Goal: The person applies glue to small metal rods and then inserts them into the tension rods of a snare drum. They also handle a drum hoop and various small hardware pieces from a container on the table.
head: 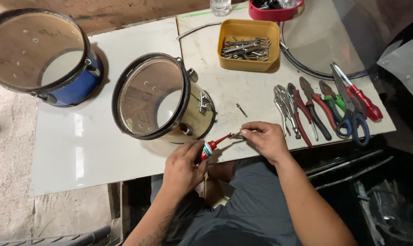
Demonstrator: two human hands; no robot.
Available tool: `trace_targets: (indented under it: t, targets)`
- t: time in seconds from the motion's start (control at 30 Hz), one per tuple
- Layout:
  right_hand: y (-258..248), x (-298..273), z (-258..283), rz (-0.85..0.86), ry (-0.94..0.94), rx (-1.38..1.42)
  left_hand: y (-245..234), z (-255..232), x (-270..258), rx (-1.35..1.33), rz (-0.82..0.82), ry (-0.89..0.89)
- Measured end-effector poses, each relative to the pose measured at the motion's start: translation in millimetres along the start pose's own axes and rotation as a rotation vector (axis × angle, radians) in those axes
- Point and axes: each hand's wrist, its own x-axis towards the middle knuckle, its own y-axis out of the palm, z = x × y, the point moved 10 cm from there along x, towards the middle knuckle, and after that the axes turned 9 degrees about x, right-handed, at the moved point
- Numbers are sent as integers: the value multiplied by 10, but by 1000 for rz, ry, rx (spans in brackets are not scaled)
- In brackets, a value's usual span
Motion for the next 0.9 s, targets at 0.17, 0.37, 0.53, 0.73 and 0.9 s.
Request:
trace_targets:
  t: [0.17, 0.37, 0.53, 0.73, 0.9]
  targets:
    - [106, -64, 43, 18, -27, 74, -63, -26, 27, 26, 16, 0]
    - [162, -81, 42, 32, -17, 124, -28, -23, 9, 69, 42, 24]
    - [150, -89, 51, 36, -15, 108, -50, -83, 42, 83, 43, 34]
    - [139, -70, 8, 52, -13, 89, -3, -55, 26, 101, 60, 45]
    - [150, -51, -32, 66, -10, 81, -40, -99, 61, 104, 62, 45]
